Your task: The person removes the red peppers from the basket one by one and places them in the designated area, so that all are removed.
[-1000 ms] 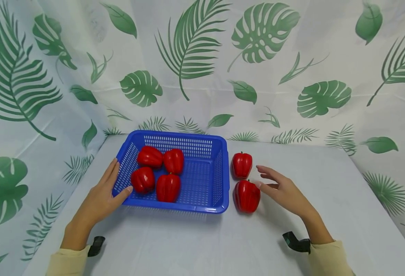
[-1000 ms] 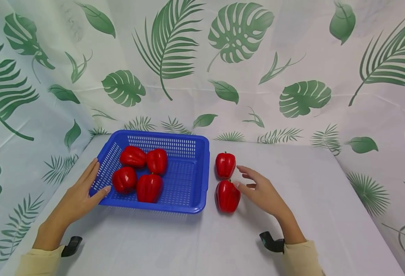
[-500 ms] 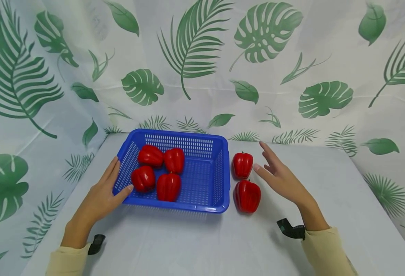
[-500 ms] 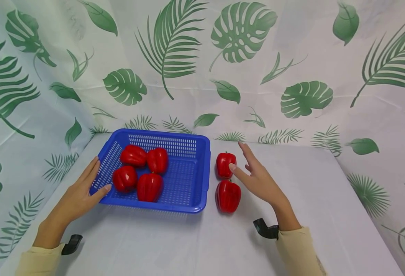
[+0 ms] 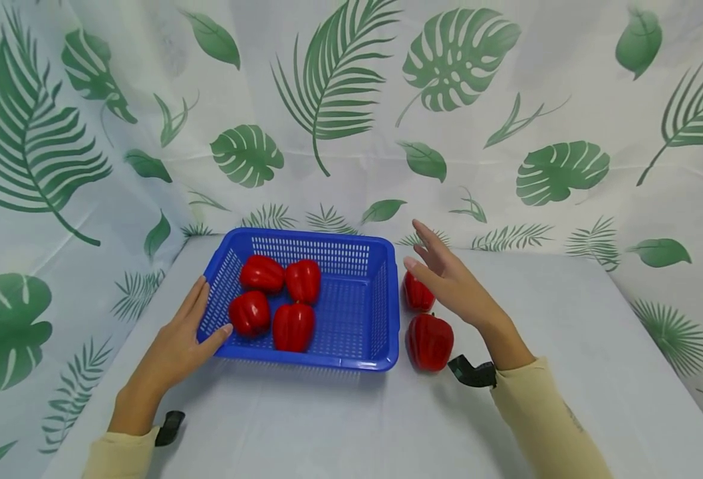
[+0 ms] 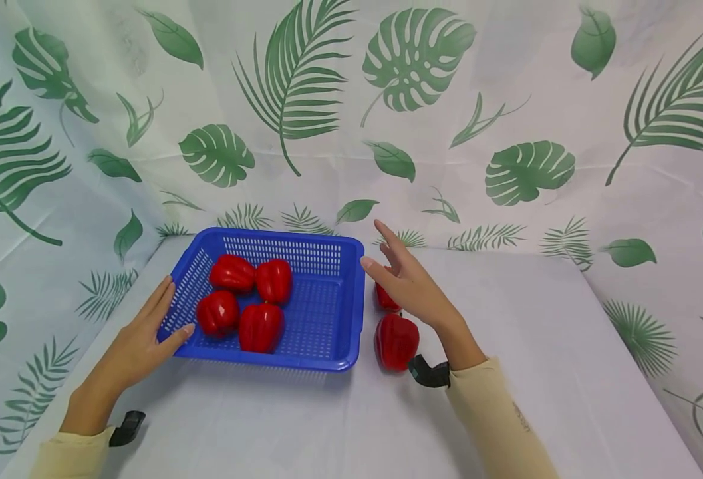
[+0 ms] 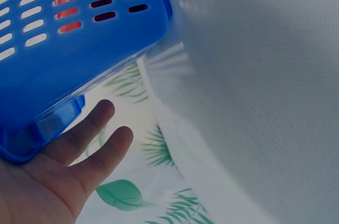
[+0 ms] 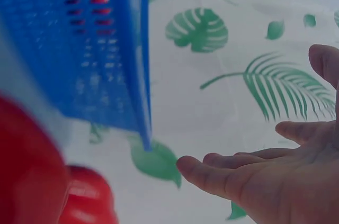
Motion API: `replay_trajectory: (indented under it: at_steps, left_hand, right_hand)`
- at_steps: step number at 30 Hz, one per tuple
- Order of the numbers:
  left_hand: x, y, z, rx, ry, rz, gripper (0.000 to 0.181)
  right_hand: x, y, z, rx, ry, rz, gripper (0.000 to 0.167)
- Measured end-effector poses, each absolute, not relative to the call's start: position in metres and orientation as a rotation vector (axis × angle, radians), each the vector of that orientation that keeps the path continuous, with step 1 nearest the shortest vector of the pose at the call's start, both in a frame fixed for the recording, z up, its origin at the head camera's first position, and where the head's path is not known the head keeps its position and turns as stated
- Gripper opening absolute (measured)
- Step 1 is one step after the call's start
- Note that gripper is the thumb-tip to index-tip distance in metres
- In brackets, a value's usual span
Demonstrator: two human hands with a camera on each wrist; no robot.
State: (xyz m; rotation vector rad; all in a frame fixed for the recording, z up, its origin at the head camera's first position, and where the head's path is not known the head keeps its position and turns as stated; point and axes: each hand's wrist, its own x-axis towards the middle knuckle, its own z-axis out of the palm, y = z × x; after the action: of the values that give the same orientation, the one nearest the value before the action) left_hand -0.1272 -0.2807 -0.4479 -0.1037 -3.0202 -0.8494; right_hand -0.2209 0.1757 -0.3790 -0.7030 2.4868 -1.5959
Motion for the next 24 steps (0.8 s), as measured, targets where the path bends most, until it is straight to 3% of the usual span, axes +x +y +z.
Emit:
replay_trajectory:
  at_steps: [24]
  left_hand:
    - [-0.127, -0.279, -0.447, -0.091, -3.028, -0.831, 0.1]
  right_hand:
    - [-0.251, 0.081, -0.359, -0.629, 2.28, -1.716, 0.076]
